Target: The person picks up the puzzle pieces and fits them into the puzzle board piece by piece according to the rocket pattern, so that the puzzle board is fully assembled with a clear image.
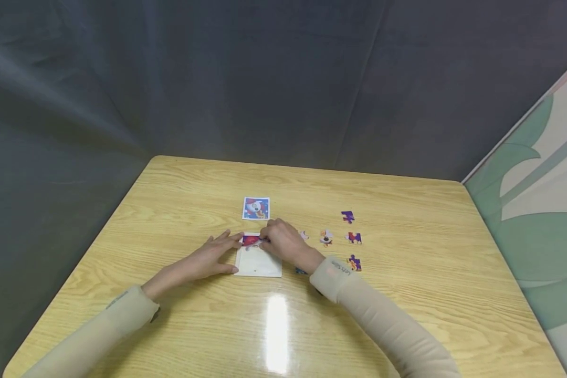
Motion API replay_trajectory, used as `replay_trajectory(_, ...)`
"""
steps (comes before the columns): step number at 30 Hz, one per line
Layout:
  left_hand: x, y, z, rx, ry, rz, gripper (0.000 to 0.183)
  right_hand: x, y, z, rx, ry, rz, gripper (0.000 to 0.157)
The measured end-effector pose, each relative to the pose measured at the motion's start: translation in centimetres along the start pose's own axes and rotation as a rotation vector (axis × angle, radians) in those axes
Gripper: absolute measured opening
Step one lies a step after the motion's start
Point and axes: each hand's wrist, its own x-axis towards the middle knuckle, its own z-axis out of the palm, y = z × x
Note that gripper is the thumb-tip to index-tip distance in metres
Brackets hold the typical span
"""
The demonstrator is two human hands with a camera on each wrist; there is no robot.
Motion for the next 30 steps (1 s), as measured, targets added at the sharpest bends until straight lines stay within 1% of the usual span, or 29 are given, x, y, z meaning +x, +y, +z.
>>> replay_trajectory(3,0.0,0.0,0.0,0.001,-0.001,0.002,0.054,-0.1,-0.1,0.2,0.009,0.012,0.01,0.016)
replay_trajectory(8,0.0,-0.1,0.0,0.0,0.003,0.008,0.053,-0.3,0.1,0.5,-0.02,0.059,-0.03,0.014)
replay_trajectory(10,0.0,-0.1,0.0,-0.003,0.001,0.005,0.052,-0.3,0.2,0.5,-0.015,0.065,-0.037,0.015)
replay_trajectory(14,0.0,-0.1,0.0,-0.003,-0.002,0.008,0.053,-0.3,0.2,0.1,0.013,0.066,-0.029,0.019)
replay_trajectory(17,0.1,-0.2,0.0,0.005,0.0,0.015,0.054,-0.4,0.6,-0.7,0.024,0.09,-0.005,0.02)
replay_trajectory(20,0.1,-0.2,0.1,0.01,0.005,0.021,0.054,-0.8,1.5,-1.9,0.034,0.139,0.033,0.018)
replay_trajectory(24,0.1,-0.3,0.1,0.014,0.007,0.02,0.054,-2.0,3.1,-3.5,0.055,0.202,0.102,0.02)
replay_trajectory(28,0.1,-0.3,0.1,0.01,0.004,0.019,0.054,-3.7,5.4,-4.5,0.091,0.255,0.16,0.023)
replay_trajectory(30,0.1,-0.3,0.1,0.009,0.004,0.019,0.054,-4.6,6.7,-4.9,0.109,0.267,0.193,0.025)
